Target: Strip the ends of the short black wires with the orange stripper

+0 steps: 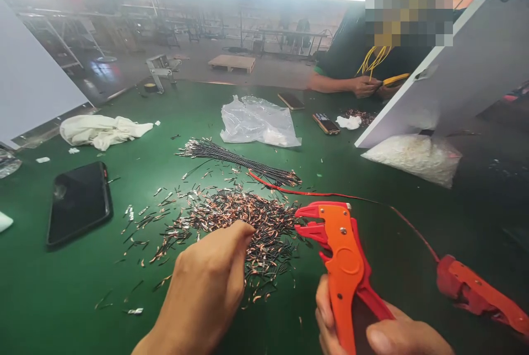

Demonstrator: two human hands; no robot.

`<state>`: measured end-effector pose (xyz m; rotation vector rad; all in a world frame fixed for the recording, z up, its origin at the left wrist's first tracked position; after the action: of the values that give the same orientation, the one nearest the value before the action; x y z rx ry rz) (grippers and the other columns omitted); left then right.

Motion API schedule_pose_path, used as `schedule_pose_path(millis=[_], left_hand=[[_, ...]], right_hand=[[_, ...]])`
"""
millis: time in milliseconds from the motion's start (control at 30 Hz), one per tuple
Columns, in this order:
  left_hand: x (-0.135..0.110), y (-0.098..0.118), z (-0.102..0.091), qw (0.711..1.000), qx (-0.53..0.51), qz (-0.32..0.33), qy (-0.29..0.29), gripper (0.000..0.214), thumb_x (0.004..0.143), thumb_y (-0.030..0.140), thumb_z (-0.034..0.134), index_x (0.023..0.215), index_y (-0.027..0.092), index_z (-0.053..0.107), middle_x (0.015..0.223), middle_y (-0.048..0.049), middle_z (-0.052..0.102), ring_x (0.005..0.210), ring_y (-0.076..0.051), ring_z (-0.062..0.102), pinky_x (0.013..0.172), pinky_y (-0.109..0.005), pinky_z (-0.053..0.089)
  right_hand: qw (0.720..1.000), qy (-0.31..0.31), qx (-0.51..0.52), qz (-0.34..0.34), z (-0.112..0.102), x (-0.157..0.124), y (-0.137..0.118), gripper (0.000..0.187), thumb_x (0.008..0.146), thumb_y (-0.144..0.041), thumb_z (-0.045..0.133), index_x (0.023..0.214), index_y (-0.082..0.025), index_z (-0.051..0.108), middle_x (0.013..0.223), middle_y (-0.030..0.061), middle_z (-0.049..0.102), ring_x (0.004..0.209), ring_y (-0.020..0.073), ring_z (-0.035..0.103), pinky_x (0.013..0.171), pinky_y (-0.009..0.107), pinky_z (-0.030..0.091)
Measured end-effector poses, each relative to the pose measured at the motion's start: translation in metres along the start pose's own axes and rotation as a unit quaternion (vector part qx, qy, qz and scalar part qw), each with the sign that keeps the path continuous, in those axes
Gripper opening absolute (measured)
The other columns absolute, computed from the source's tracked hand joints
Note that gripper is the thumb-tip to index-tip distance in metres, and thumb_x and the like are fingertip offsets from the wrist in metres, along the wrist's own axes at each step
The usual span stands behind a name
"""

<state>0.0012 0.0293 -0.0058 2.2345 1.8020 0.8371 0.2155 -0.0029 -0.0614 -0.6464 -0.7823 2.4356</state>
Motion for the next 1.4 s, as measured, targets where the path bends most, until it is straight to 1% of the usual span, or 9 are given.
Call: schedule_pose_path(millis=[133, 200, 267, 367, 467, 800, 867, 1100, 1400], left_hand=[[-0.002, 0.006, 0.002, 0.998, -0.014, 0.054, 0.009, 0.026, 0.093, 0.009, 0.041, 0.09, 0.021, 0.064, 0.072, -0.0001, 0.07, 0.059, -0.015, 0.066, 0.055, -0.025, 0.051], [-0.002, 0.008, 0.001, 0.997, -0.012, 0.078, 0.022, 0.026, 0.093, 0.008, 0.041, 0.091, 0.02, 0.065, 0.073, -0.0013, 0.069, 0.061, -0.016, 0.066, 0.057, -0.026, 0.053], [-0.002, 0.011, 0.0, 0.996, -0.005, 0.085, 0.028, 0.025, 0.093, 0.008, 0.042, 0.091, 0.018, 0.065, 0.071, -0.0022, 0.067, 0.061, -0.017, 0.065, 0.056, -0.028, 0.053], [0.0, 0.014, -0.001, 0.996, -0.002, 0.083, 0.036, 0.024, 0.093, 0.009, 0.043, 0.09, 0.016, 0.066, 0.071, -0.0035, 0.063, 0.06, -0.018, 0.062, 0.055, -0.03, 0.054], [0.0, 0.015, -0.001, 0.995, -0.002, 0.084, 0.045, 0.024, 0.093, 0.008, 0.044, 0.088, 0.014, 0.066, 0.072, -0.004, 0.06, 0.06, -0.018, 0.06, 0.055, -0.032, 0.053], [-0.003, 0.017, 0.004, 0.994, 0.009, 0.1, 0.034, 0.023, 0.092, 0.006, 0.045, 0.081, 0.015, 0.062, 0.071, -0.0034, 0.058, 0.062, -0.018, 0.058, 0.054, -0.03, 0.051], [-0.005, 0.017, 0.007, 0.995, -0.004, 0.095, 0.019, 0.023, 0.092, 0.006, 0.045, 0.077, 0.016, 0.059, 0.074, -0.0038, 0.058, 0.063, -0.018, 0.057, 0.055, -0.029, 0.051], [-0.009, 0.018, 0.023, 0.995, -0.034, 0.084, -0.034, 0.024, 0.091, 0.003, 0.043, 0.077, 0.018, 0.055, 0.078, -0.0033, 0.057, 0.063, -0.017, 0.057, 0.054, -0.027, 0.049], [-0.014, 0.024, 0.027, 0.992, -0.058, 0.092, -0.057, 0.024, 0.091, 0.001, 0.042, 0.082, 0.019, 0.055, 0.081, -0.0036, 0.059, 0.068, -0.018, 0.06, 0.057, -0.027, 0.049]], right_hand=[[0.994, 0.079, -0.075, -0.024, -0.001, 0.002, -0.003, 0.05, 0.077, -0.053, 0.071, 0.108, -0.018, 0.055, 0.075, 0.0006, 0.056, 0.065, 0.0158, 0.049, 0.066, 0.03, 0.038], [0.953, 0.189, -0.229, -0.052, -0.008, -0.003, -0.012, 0.048, 0.082, -0.058, 0.065, 0.112, -0.021, 0.056, 0.081, 0.0016, 0.059, 0.068, 0.0181, 0.052, 0.067, 0.033, 0.042], [0.838, 0.316, -0.434, -0.095, -0.02, -0.011, -0.028, 0.042, 0.086, -0.055, 0.062, 0.114, -0.024, 0.058, 0.087, 0.0037, 0.063, 0.073, 0.022, 0.057, 0.068, 0.035, 0.044], [0.595, 0.421, -0.662, -0.17, -0.035, -0.021, -0.049, 0.035, 0.083, -0.045, 0.064, 0.112, -0.025, 0.061, 0.1, 0.008, 0.069, 0.09, 0.0315, 0.064, 0.074, 0.043, 0.047], [0.457, 0.42, -0.769, -0.152, -0.051, -0.021, -0.05, 0.035, 0.082, -0.043, 0.065, 0.109, -0.021, 0.061, 0.099, 0.0092, 0.069, 0.092, 0.0355, 0.066, 0.074, 0.047, 0.05], [0.325, 0.392, -0.845, -0.166, -0.04, -0.007, -0.033, 0.047, 0.096, -0.049, 0.051, 0.125, -0.012, 0.056, 0.105, 0.0165, 0.063, 0.092, 0.0371, 0.06, 0.075, 0.052, 0.048], [0.33, 0.39, -0.831, -0.22, -0.026, -0.004, -0.034, 0.044, 0.096, -0.043, 0.053, 0.128, -0.012, 0.055, 0.113, 0.0194, 0.062, 0.102, 0.0398, 0.058, 0.082, 0.055, 0.045], [0.558, 0.238, -0.72, -0.336, 0.026, 0.019, -0.043, 0.025, 0.092, -0.012, 0.054, 0.116, -0.02, 0.057, 0.093, 0.0043, 0.072, 0.085, 0.0228, 0.065, 0.086, 0.042, 0.042], [0.652, 0.266, -0.666, -0.248, 0.023, 0.038, -0.039, 0.014, 0.089, -0.013, 0.056, 0.084, -0.021, 0.066, 0.079, 0.0017, 0.071, 0.078, 0.0222, 0.064, 0.076, 0.038, 0.045]])
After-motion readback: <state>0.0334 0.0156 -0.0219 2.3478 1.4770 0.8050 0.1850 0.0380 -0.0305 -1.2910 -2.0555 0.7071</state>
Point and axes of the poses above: each hand's wrist, its own x-axis towards the middle knuckle, its own z-axis out of the palm, y = z × x, the point moved 4 cm from there along x, towards the middle knuckle
